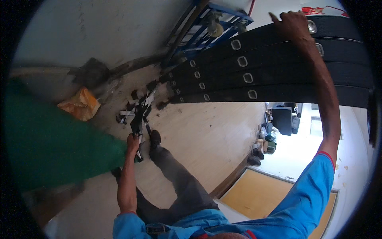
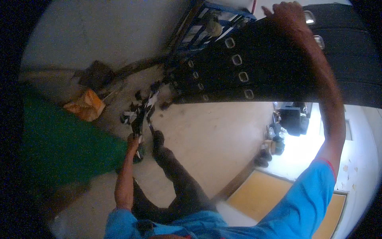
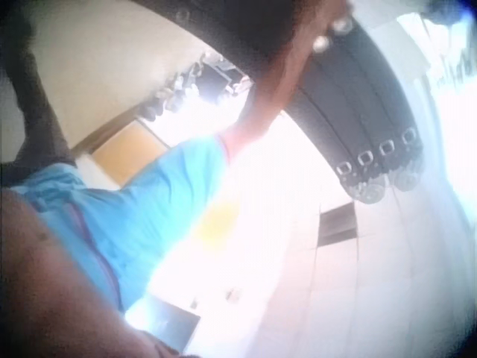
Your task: The person assembles several long metal rods by attaching white plastic end caps and a black rubber grip. They then move around a cluttered room, placing the assembled rods into a large sack and handling various cardboard boxes and plastic bags.
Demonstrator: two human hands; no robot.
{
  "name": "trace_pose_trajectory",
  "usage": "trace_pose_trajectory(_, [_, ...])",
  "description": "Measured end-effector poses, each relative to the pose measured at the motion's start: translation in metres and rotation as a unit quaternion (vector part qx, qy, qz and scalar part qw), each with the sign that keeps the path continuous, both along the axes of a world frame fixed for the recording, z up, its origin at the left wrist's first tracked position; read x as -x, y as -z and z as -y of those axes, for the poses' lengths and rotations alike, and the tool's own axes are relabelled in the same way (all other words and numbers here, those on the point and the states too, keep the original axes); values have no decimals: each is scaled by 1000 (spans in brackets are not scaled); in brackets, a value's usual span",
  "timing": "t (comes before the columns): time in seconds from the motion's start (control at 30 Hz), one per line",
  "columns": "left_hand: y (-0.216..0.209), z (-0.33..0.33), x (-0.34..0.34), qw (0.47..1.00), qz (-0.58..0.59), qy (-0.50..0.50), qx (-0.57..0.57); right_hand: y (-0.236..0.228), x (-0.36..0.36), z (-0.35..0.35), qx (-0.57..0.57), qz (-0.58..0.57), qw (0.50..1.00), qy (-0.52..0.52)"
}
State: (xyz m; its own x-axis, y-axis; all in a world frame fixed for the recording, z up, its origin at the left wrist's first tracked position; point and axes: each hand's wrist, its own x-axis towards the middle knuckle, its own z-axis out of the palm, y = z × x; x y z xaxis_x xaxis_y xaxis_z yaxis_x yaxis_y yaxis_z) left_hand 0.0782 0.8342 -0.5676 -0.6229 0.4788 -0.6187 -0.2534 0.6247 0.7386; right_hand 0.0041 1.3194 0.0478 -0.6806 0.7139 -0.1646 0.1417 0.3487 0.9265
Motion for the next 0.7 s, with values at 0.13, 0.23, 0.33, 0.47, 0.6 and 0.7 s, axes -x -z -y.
trace_pose_trajectory(0.13, [50,15,8,992,34,97,74,37,-5,-59,29,21,999,11])
trace_pose_trajectory(0.23, [-21,3,7,989,38,51,136,84,-45,-126,75,19,997,4])
trace_pose_trajectory(0.33, [14,38,1,985,12,72,158,94,-38,-144,85,11,996,-29])
trace_pose_trajectory(0.47, [2,91,-20,981,63,33,178,119,-54,-172,109,-1,993,-40])
trace_pose_trajectory(0.6, [-109,137,-31,985,78,-29,148,133,-79,-193,134,-20,990,-29])
trace_pose_trajectory(0.7, [-220,157,-33,967,183,-77,158,134,-90,-199,148,-36,988,-27])
